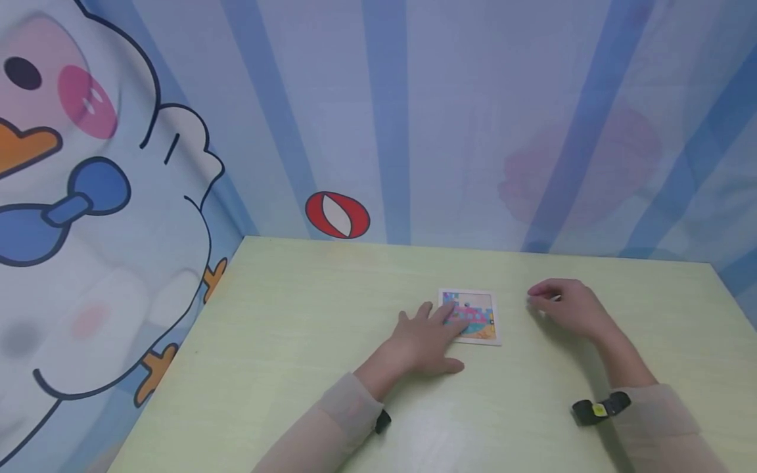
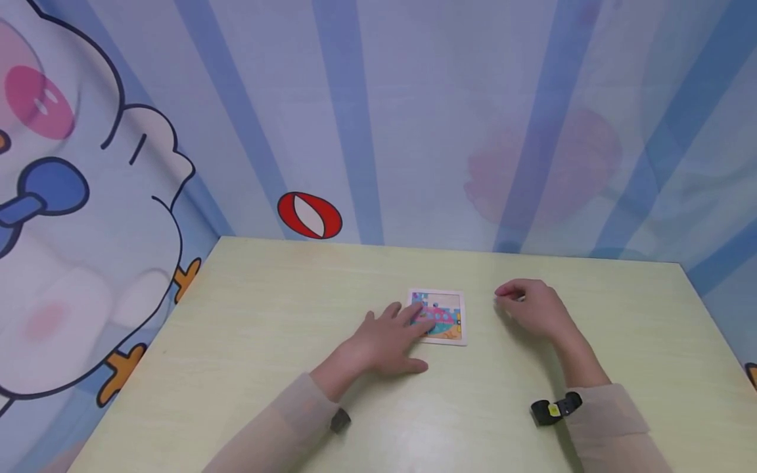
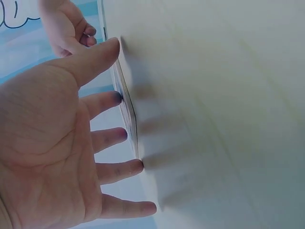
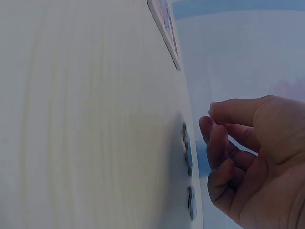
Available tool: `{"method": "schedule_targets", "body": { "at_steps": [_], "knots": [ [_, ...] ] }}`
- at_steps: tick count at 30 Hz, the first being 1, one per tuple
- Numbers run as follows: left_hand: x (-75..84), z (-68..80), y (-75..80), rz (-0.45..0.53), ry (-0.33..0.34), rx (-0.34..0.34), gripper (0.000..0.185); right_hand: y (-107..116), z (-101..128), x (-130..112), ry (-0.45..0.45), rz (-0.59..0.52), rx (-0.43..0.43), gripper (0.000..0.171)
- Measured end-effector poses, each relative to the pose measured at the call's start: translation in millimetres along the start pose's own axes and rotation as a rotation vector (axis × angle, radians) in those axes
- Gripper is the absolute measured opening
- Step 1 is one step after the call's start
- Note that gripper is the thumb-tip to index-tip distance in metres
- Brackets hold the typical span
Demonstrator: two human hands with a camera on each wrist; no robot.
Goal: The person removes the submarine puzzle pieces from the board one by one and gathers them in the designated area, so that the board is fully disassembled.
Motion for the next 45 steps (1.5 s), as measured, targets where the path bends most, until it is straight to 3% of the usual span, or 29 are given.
{"method": "schedule_targets", "body": {
  "at_steps": [9,26,45],
  "knots": [
    [-2.0,15.1,1.1,0.012,-0.011,-0.026,0.078,-26.7,-15.1,-25.1,0.068,-0.030,-0.055,0.026],
    [-8.5,13.4,-4.4,-0.009,-0.037,-0.013,0.075,-66.6,-37.7,-61.6,0.161,-0.046,-0.167,0.024],
    [-8.4,13.6,-2.8,-0.018,-0.043,-0.006,0.075,-78.3,-44.3,-67.5,0.091,-0.021,-0.145,0.023]
  ]
}}
Point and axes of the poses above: each hand's wrist, its own z-axis away from the middle knuckle, its own y-axis out of the back of the hand, x = y × z, the point moved 2 cm from there along -z, towards the middle knuckle, and after that the axes turned 7 degrees about y, right-handed, at the moved point
